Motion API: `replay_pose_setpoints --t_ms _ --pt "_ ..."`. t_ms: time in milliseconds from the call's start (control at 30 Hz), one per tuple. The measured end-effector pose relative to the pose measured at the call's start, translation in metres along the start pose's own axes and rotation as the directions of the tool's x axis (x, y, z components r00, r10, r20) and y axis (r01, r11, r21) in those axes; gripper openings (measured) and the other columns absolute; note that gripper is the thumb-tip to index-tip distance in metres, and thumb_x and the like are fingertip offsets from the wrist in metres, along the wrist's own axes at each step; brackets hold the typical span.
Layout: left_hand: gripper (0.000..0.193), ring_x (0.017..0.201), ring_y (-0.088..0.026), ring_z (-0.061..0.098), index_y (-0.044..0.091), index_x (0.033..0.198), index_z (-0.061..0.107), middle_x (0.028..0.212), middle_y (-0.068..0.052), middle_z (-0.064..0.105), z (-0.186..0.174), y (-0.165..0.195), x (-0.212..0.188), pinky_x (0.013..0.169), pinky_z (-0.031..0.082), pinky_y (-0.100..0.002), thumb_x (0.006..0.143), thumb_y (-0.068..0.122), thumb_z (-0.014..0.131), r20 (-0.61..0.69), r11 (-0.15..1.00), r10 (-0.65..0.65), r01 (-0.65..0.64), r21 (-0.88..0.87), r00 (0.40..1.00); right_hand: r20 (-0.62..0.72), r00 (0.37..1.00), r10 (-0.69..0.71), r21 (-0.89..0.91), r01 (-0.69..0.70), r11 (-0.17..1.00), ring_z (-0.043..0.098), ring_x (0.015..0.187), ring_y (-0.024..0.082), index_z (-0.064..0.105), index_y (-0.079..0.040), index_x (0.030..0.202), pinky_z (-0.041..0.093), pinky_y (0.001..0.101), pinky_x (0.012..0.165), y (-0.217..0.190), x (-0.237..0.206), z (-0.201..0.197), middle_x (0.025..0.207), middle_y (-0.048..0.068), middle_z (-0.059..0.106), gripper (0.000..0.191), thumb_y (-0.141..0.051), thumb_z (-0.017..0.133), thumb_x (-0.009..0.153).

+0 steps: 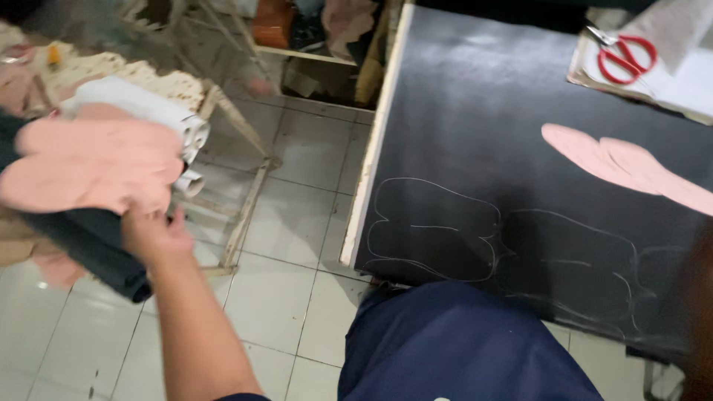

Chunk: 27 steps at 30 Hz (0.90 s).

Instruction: The person uses a pink paper template to trace outlines onto a large sheet of black material with a pencil. They then use red-handled scissors to cut along the traced lines, separating individual pieces from the sheet.

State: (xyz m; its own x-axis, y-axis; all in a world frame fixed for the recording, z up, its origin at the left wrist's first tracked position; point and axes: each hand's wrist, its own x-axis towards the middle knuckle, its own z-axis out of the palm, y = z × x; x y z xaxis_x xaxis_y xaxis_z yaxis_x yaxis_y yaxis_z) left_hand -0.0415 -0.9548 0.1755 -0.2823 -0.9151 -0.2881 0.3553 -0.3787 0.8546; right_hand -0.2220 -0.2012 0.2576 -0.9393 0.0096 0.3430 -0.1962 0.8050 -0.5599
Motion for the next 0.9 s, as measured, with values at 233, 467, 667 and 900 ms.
replay_pose_setpoints --t_ms 233,467,667,900 --pt "0.014 0.093 -0.013 0.07 0.011 0.109 0.059 0.102 -0.003 0.069 0.033 -0.084 -0.075 0.077 0.057 -0.028 0.103 0.021 0.067 0.26 0.989 0.044 -0.08 0.127 0.964 0.124 0.939 0.321 0.737 -0.304 0.604 0.055 0.062 0.006 0.052 -0.014 0.109 0.041 0.0214 0.048 -0.024 -0.022 0.012 0.082 -0.003 0.058 0.015 -0.023 0.044 0.119" --pt "0.035 0.087 -0.014 0.069 -0.001 0.126 0.064 0.101 -0.008 0.073 0.128 -0.192 -0.239 0.079 0.058 -0.027 0.098 0.02 0.067 0.55 0.837 -0.373 0.016 0.546 0.747 0.336 0.668 0.664 0.426 -0.737 0.525 0.048 0.051 0.009 0.055 -0.003 0.086 0.036 0.025 0.043 0.0 -0.032 0.094 0.067 0.002 0.054 0.022 -0.015 0.063 0.103" --pt "0.038 0.099 -0.021 0.069 0.001 0.125 0.064 0.12 -0.015 0.066 0.158 -0.213 -0.295 0.082 0.06 -0.031 0.092 0.018 0.069 0.812 0.647 -0.253 -0.532 0.546 0.526 0.546 0.575 0.61 0.503 -0.807 0.31 0.057 0.054 0.01 0.057 -0.007 0.101 0.033 0.0222 0.044 -0.012 -0.029 0.095 0.074 0.0 0.064 0.013 -0.014 0.064 0.092" --pt "0.044 0.126 -0.035 0.055 0.005 0.128 0.063 0.133 -0.013 0.061 0.176 -0.216 -0.266 0.108 0.042 -0.049 0.088 0.019 0.073 0.936 0.192 -0.031 -0.917 0.349 0.349 0.402 0.767 0.499 0.364 -0.634 0.682 0.061 0.06 0.012 0.059 0.002 0.106 0.048 0.0244 0.054 -0.042 0.006 0.139 0.082 0.009 0.069 0.025 -0.01 0.071 0.087"
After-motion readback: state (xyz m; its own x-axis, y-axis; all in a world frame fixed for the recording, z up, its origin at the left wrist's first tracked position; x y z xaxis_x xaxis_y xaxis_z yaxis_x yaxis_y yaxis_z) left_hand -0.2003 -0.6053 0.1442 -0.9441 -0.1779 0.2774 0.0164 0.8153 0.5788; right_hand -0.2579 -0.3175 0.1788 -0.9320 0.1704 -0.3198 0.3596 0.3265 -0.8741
